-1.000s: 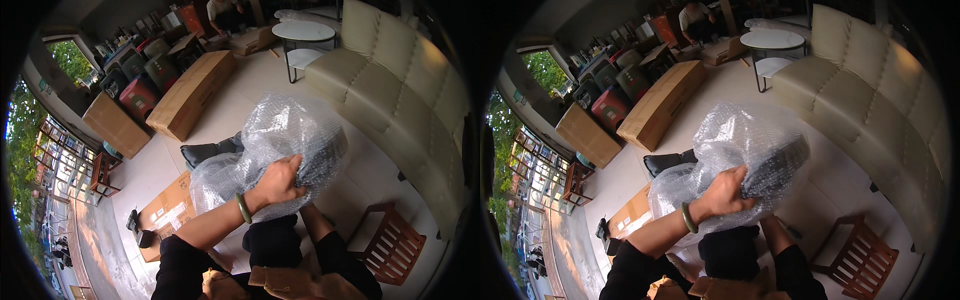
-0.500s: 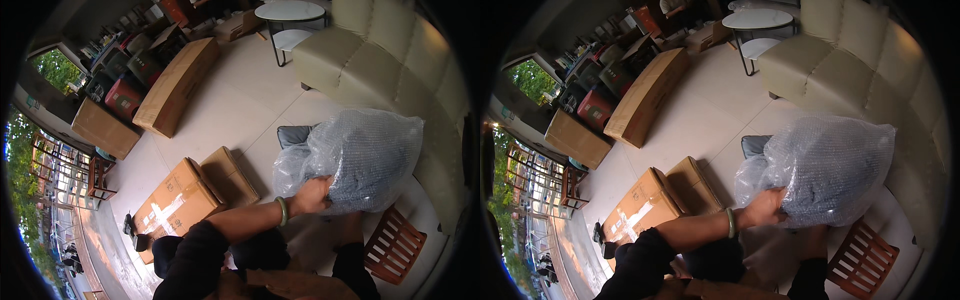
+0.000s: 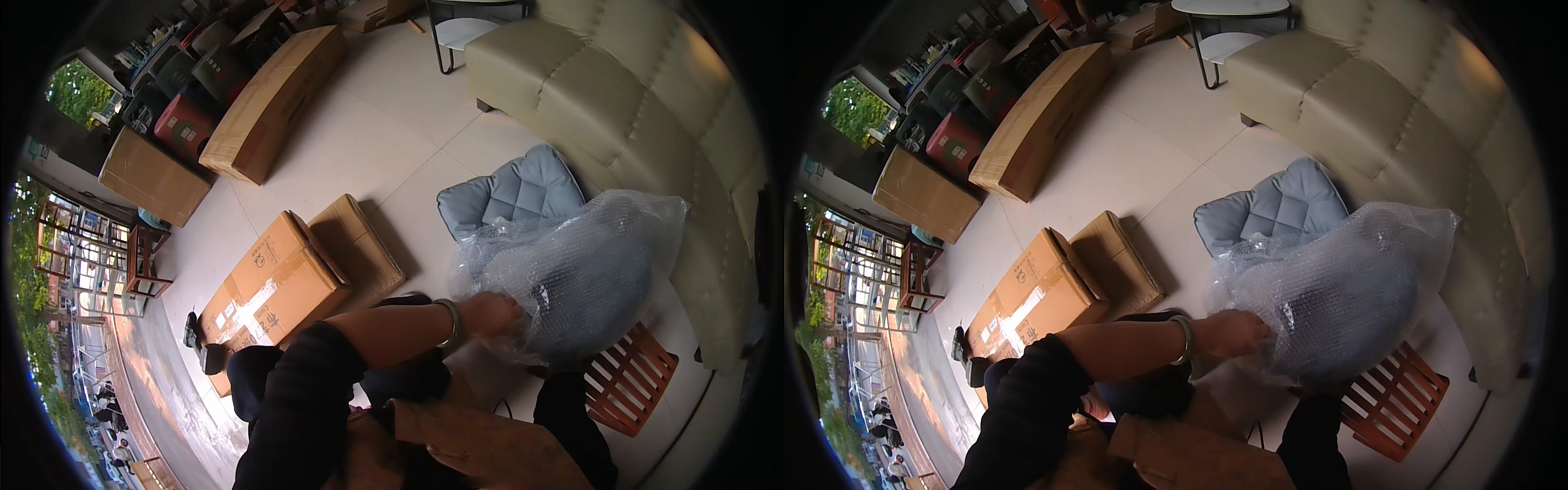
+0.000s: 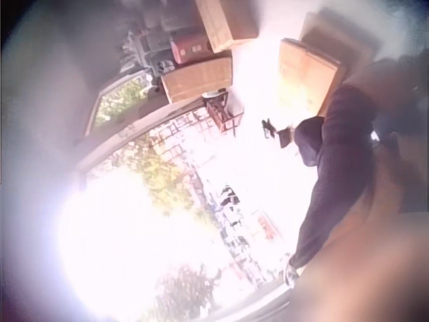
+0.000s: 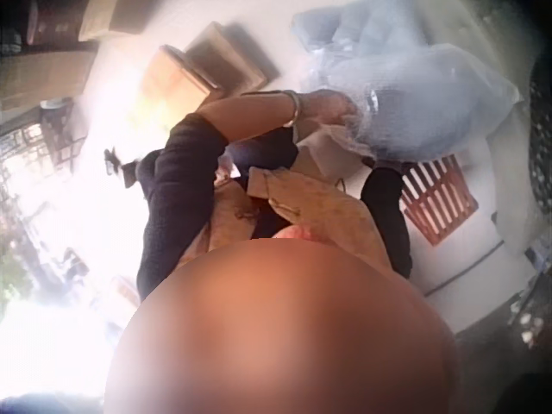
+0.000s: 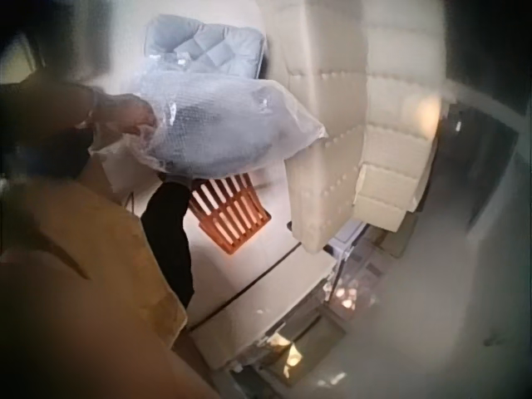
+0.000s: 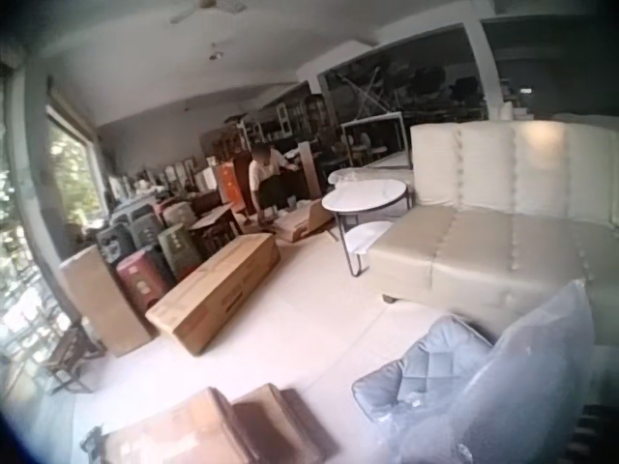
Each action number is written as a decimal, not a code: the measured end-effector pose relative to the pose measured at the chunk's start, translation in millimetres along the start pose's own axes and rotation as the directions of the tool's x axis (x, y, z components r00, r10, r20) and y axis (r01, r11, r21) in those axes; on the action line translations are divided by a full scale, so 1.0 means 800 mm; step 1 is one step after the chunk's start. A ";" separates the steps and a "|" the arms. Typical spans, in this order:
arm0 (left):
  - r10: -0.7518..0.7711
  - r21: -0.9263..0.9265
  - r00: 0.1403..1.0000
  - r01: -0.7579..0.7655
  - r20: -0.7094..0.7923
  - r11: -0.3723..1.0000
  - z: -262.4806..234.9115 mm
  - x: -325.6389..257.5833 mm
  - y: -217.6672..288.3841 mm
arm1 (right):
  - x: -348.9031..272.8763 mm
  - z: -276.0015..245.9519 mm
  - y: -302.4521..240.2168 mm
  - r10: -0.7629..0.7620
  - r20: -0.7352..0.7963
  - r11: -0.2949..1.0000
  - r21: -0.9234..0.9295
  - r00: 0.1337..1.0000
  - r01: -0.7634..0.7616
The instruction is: The person assembles an office chair by attaching a metal base to the underside of a cushioned seat using an Allen key. The person tightens multiple bolts, flips the seat, and wraps the assembled unit in bubble wrap.
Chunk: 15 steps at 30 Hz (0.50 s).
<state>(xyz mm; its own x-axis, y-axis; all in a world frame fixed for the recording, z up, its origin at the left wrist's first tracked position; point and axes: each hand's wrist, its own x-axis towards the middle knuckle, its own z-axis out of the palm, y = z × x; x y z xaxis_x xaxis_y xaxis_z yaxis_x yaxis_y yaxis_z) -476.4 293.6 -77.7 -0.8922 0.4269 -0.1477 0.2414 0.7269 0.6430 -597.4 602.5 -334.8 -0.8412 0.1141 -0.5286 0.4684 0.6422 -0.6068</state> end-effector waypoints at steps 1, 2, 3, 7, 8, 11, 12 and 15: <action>-0.035 0.015 0.999 0.035 -0.036 0.999 -0.006 -0.009 0.000 | -0.006 0.009 0.006 0.003 0.017 1.000 0.003 1.000 -0.003; -0.063 0.019 0.997 0.064 -0.052 0.998 -0.013 -0.016 -0.001 | -0.012 0.018 0.011 0.003 0.040 1.000 0.005 0.999 -0.003; -0.106 0.028 0.993 0.108 -0.051 0.994 -0.021 -0.025 0.000 | -0.020 0.034 0.016 -0.002 0.067 1.000 0.008 0.998 0.001; -0.135 -0.011 0.912 0.142 -0.388 0.990 -0.066 -0.075 -0.006 | -0.069 0.116 0.043 -0.033 0.258 0.999 -0.004 0.966 0.035; -0.219 -0.093 0.858 0.198 -0.464 0.976 -0.079 -0.093 -0.011 | -0.087 0.137 0.054 -0.042 0.317 0.998 -0.021 0.947 0.051; -0.474 -0.391 0.635 0.280 -0.610 0.877 -0.113 -0.169 -0.035 | -0.130 0.195 0.082 -0.091 0.510 0.989 -0.052 0.855 0.136; -0.506 -0.406 0.545 0.303 -0.669 0.862 -0.120 -0.203 -0.046 | -0.141 0.212 0.089 -0.114 0.565 0.984 -0.053 0.817 0.173; -0.606 -0.475 0.284 0.415 -0.743 0.776 -0.121 -0.320 -0.071 | -0.164 0.252 0.085 -0.197 0.684 0.964 0.006 0.703 0.265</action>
<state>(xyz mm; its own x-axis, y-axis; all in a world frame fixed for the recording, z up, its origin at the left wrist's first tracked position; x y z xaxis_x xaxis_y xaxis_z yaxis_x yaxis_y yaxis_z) -298.8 90.8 -3.6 -0.6834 -0.7190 0.1264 -0.3642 0.4859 0.7946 -400.9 478.2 -426.6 -0.4984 -0.5646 -0.6579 0.2305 0.6452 -0.7284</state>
